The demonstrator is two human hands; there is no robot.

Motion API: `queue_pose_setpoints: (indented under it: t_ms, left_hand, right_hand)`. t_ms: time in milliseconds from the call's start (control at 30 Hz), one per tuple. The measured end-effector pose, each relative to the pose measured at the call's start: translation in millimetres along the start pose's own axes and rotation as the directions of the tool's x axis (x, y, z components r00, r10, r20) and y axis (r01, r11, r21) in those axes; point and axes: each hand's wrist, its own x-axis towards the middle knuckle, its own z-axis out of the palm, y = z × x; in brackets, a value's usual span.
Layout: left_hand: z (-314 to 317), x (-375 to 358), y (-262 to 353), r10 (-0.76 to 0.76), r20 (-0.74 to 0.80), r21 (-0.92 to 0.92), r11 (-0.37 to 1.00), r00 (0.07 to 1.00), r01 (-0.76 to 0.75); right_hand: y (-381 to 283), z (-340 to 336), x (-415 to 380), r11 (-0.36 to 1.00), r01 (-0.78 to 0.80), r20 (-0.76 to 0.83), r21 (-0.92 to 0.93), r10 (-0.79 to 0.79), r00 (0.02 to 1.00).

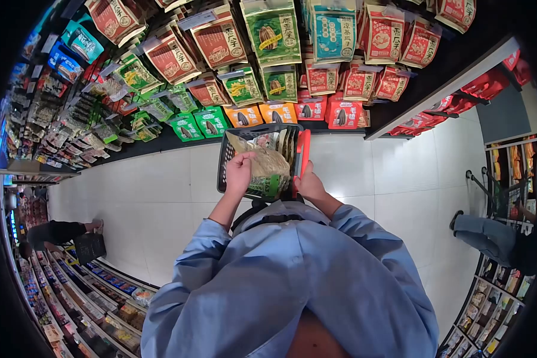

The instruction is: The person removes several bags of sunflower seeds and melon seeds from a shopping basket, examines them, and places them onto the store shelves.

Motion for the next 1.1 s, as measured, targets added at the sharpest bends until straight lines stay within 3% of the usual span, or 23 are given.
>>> queue_pose_setpoints:
  t_ms: [200, 300, 500, 800, 900, 1000, 1033, 1100]
  left_hand:
    - [-31.0, -6.1, 23.3, -0.047, -0.062, 0.046, 0.998, 0.997, 0.049]
    - [-46.0, -1.9, 19.3, 0.068, -0.119, -0.016, 0.997, 0.991, -0.070]
    - [-96.1, 7.7, 12.9, 0.031, -0.124, -0.018, 0.999, 0.992, -0.033]
    - [-221.0, 21.6, -3.2, 0.051, -0.080, -0.099, 0.993, 0.996, -0.058]
    - [-256.2, 29.7, -18.3, 0.115, -0.077, -0.090, 0.988, 0.990, -0.122]
    - [-294.2, 28.3, -6.7, 0.081, -0.043, -0.085, 0.993, 0.996, -0.084]
    - [-305.2, 30.1, -7.0, 0.092, -0.034, -0.068, 0.993, 0.995, -0.094]
    - [-322.8, 33.3, -9.8, 0.105, -0.014, -0.037, 0.994, 0.994, -0.105]
  right_hand:
    - [-22.7, 23.8, 13.7, 1.000, -0.020, 0.081, -0.006, 0.021, 0.996]
    - [-34.4, 34.9, 19.1, 0.998, 0.039, 0.064, -0.043, -0.036, 0.997]
    - [-66.5, 57.3, 37.1, 0.990, 0.083, 0.121, -0.112, -0.069, 0.990]
    - [-134.7, 113.7, 55.2, 0.937, 0.029, 0.178, -0.349, 0.036, 0.983]
    - [-165.6, 130.6, 60.3, 0.901, -0.083, 0.211, -0.425, 0.188, 0.959]
    - [-204.8, 147.7, 52.3, 0.870, -0.053, 0.101, -0.491, 0.117, 0.988]
    - [-222.2, 156.4, 50.4, 0.851, 0.072, 0.050, -0.519, -0.054, 0.997]
    - [-261.3, 181.0, 40.9, 0.747, 0.299, -0.024, -0.594, -0.387, 0.922]
